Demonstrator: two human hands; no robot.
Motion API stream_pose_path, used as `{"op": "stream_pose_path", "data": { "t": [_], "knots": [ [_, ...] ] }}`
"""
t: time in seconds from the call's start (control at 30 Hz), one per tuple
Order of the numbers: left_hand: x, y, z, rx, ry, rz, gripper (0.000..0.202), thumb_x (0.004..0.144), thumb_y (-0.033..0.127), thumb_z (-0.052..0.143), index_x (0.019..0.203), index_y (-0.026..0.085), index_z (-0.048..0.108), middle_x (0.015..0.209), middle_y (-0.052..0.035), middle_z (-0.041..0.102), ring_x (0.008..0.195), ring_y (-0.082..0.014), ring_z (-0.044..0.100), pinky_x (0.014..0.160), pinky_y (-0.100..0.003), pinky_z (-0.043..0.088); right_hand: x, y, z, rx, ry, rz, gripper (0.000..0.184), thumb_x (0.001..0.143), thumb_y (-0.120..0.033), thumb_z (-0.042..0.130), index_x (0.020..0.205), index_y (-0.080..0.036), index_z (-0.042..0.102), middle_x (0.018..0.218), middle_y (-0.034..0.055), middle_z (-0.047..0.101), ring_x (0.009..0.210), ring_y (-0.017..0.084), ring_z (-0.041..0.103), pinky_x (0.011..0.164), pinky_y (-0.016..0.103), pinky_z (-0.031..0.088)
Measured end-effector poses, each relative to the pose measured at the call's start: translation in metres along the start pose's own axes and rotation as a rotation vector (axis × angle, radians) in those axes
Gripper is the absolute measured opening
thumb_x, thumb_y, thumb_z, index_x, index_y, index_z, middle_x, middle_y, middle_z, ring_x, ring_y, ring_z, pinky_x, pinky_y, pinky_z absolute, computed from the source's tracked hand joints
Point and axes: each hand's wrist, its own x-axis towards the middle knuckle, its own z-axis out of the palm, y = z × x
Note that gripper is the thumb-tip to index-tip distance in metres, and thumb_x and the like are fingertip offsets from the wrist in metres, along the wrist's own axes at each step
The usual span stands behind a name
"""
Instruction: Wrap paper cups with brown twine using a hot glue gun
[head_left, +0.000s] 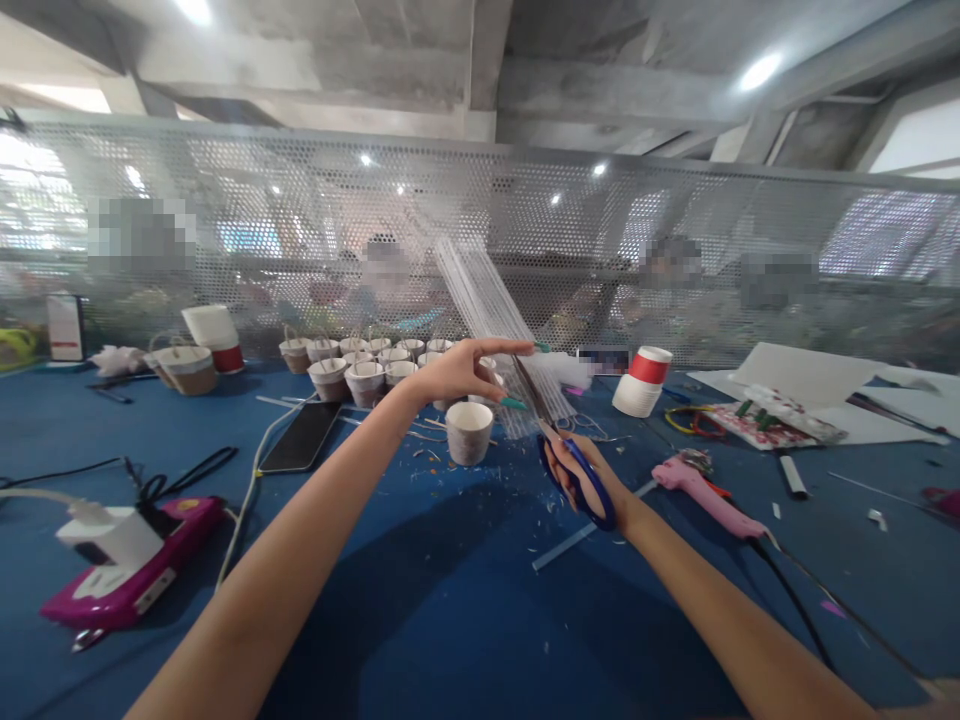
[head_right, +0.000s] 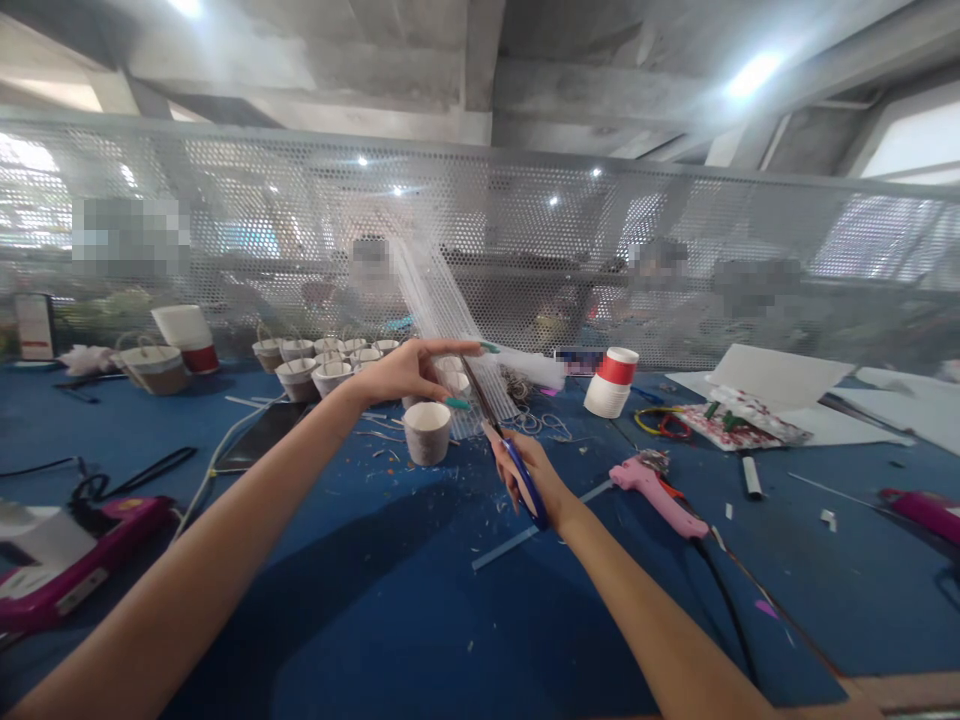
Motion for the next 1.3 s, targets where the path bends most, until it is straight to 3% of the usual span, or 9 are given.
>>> {"op": "stream_pose_path", "data": {
  "t": [0.13, 0.23, 0.37, 0.47, 0.63, 0.83, 1.03, 1.3],
  "knots": [
    [0.0006, -0.0027, -0.0023, -0.064, 0.013, 0.003, 0.067, 0.071, 0.012, 0.073, 0.133, 0.023, 0.052, 0.142, -0.0153, 0.049, 0.076, -0.0105, 0.067, 0.066, -0.022, 0.052, 0.0009, -0.0005, -0.0003, -0.002, -0.001, 0.004, 0.044, 0.078, -0.063, 0.058, 0.069, -0.022, 0.045, 0.043, -0.0101, 0.038, 0.03, 0.005, 0.03, 0.028, 0.019, 0.026],
    [0.0008, -0.0037, -0.0044, -0.09, 0.097, -0.001, 0.051, 0.076, 0.02, 0.071, 0.125, 0.019, 0.059, 0.133, -0.0133, 0.058, 0.081, -0.012, 0.067, 0.072, -0.024, 0.052, 0.0016, -0.0001, -0.0007, -0.003, -0.009, 0.0, 0.045, 0.077, -0.065, 0.057, 0.07, -0.022, 0.046, 0.042, -0.0102, 0.038, 0.03, 0.005, 0.03, 0.028, 0.019, 0.026],
    [0.0006, -0.0045, -0.0056, -0.014, 0.181, -0.059, 0.047, 0.073, 0.022, 0.074, 0.119, 0.018, 0.064, 0.098, -0.0071, 0.073, 0.064, -0.0092, 0.062, 0.062, -0.021, 0.049, 0.0016, 0.0007, -0.0002, -0.014, -0.011, 0.01, 0.047, 0.076, -0.066, 0.058, 0.068, -0.022, 0.045, 0.042, -0.0098, 0.039, 0.029, 0.005, 0.03, 0.028, 0.018, 0.027],
    [0.0, -0.0051, -0.0051, 0.004, 0.179, -0.071, 0.054, 0.07, 0.019, 0.077, 0.122, 0.018, 0.063, 0.074, -0.0029, 0.072, 0.061, -0.011, 0.062, 0.056, -0.02, 0.047, 0.0012, 0.0002, 0.0005, -0.01, -0.002, 0.006, 0.047, 0.075, -0.065, 0.06, 0.069, -0.021, 0.046, 0.044, -0.0097, 0.039, 0.031, 0.004, 0.031, 0.029, 0.018, 0.029],
    [-0.0008, -0.0048, -0.005, 0.01, 0.171, -0.076, 0.055, 0.069, 0.017, 0.077, 0.122, 0.019, 0.063, 0.058, 0.0013, 0.065, 0.054, -0.0102, 0.059, 0.052, -0.019, 0.045, 0.0013, -0.0006, 0.0007, 0.001, -0.029, 0.003, 0.048, 0.074, -0.066, 0.061, 0.07, -0.021, 0.045, 0.044, -0.01, 0.04, 0.032, 0.005, 0.032, 0.03, 0.018, 0.03],
    [0.0002, -0.0027, -0.0031, -0.013, 0.181, -0.063, 0.055, 0.068, 0.013, 0.076, 0.121, 0.017, 0.064, 0.053, 0.0049, 0.059, 0.05, -0.0067, 0.053, 0.053, -0.018, 0.044, 0.0022, 0.0016, 0.0002, 0.023, -0.02, 0.009, 0.05, 0.073, -0.068, 0.06, 0.071, -0.021, 0.046, 0.047, -0.0094, 0.042, 0.034, 0.004, 0.034, 0.031, 0.017, 0.03],
    [0.0008, -0.0029, -0.0018, -0.012, 0.167, -0.067, 0.057, 0.067, 0.014, 0.076, 0.122, 0.018, 0.063, 0.068, 0.0005, 0.068, 0.055, -0.008, 0.058, 0.054, -0.018, 0.046, 0.003, 0.0063, -0.0027, 0.018, -0.047, -0.02, 0.045, 0.079, -0.064, 0.057, 0.073, -0.02, 0.049, 0.05, -0.0082, 0.044, 0.037, 0.005, 0.038, 0.036, 0.018, 0.034],
    [0.0006, -0.0015, -0.0006, 0.006, 0.114, -0.061, 0.055, 0.07, 0.013, 0.073, 0.124, 0.018, 0.062, 0.067, -0.0004, 0.07, 0.058, -0.01, 0.062, 0.058, -0.021, 0.05, 0.0029, 0.0066, -0.0027, 0.022, -0.063, -0.036, 0.046, 0.08, -0.064, 0.056, 0.074, -0.019, 0.049, 0.053, -0.0075, 0.045, 0.04, 0.005, 0.04, 0.038, 0.019, 0.036]
  ]
}}
